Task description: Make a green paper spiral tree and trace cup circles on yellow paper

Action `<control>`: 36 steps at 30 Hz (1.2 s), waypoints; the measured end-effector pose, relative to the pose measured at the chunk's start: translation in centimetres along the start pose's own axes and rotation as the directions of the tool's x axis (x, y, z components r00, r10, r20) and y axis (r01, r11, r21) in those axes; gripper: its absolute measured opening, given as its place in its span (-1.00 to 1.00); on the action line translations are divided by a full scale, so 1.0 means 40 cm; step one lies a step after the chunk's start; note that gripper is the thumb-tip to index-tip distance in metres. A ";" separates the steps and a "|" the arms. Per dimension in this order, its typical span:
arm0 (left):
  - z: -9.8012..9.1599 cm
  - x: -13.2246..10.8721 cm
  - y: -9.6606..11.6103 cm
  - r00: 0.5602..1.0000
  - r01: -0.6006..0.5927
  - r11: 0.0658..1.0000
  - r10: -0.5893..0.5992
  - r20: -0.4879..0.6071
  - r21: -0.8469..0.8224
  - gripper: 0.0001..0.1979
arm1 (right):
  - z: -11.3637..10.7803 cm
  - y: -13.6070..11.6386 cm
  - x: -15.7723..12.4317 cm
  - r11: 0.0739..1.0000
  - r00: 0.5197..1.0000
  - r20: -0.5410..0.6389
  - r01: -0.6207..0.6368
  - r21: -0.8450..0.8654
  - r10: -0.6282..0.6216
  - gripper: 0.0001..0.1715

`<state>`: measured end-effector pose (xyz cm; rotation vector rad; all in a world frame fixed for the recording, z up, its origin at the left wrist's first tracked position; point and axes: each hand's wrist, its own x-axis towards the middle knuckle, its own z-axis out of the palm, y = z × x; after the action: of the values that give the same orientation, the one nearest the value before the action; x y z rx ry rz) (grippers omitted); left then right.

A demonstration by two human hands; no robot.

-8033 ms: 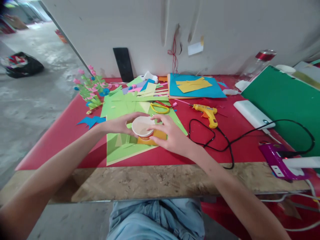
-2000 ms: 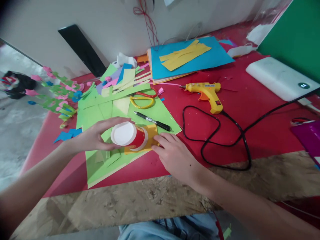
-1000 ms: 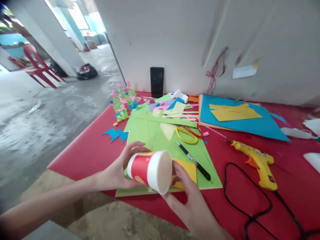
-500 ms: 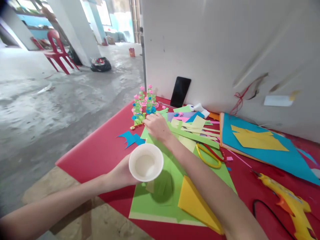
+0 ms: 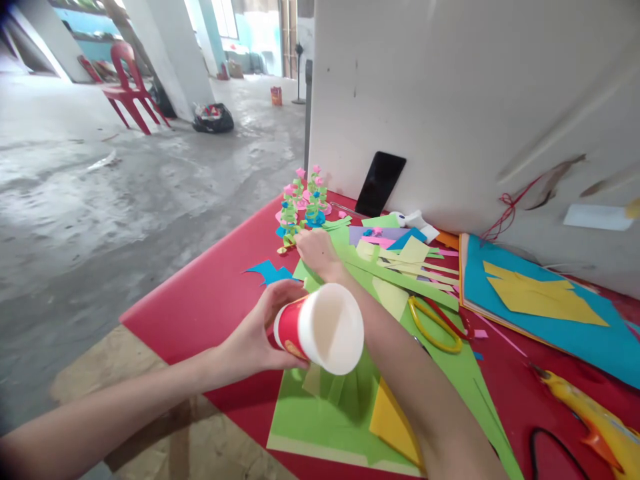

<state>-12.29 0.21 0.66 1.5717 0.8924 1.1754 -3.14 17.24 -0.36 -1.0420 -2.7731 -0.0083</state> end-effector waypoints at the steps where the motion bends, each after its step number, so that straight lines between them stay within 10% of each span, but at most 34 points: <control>1: -0.002 0.001 -0.001 1.000 0.020 1.000 -0.020 0.003 -0.022 -0.24 | 0.001 0.003 0.000 0.999 1.000 -0.010 -0.021 0.032 0.022 -0.73; 8: -0.011 0.008 0.001 0.998 -0.021 0.999 0.018 0.066 0.046 -0.37 | -0.014 0.017 -0.042 0.897 0.962 -0.148 -0.149 0.416 0.228 -0.73; 21: 0.100 0.101 0.011 0.993 -0.016 0.973 -0.011 0.116 0.230 -0.39 | -0.278 0.043 -0.414 0.259 0.715 -0.100 -0.116 0.959 0.691 -0.77; 36: 0.208 0.176 -0.071 0.983 -0.067 0.993 0.050 0.175 0.092 -0.39 | -0.214 0.033 -0.565 0.379 0.718 -0.100 -0.239 0.894 0.689 -0.82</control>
<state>-2.40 5.38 -0.89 1.7607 0.8040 1.0312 15.82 2.91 4.17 -1.2498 -1.5270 0.9445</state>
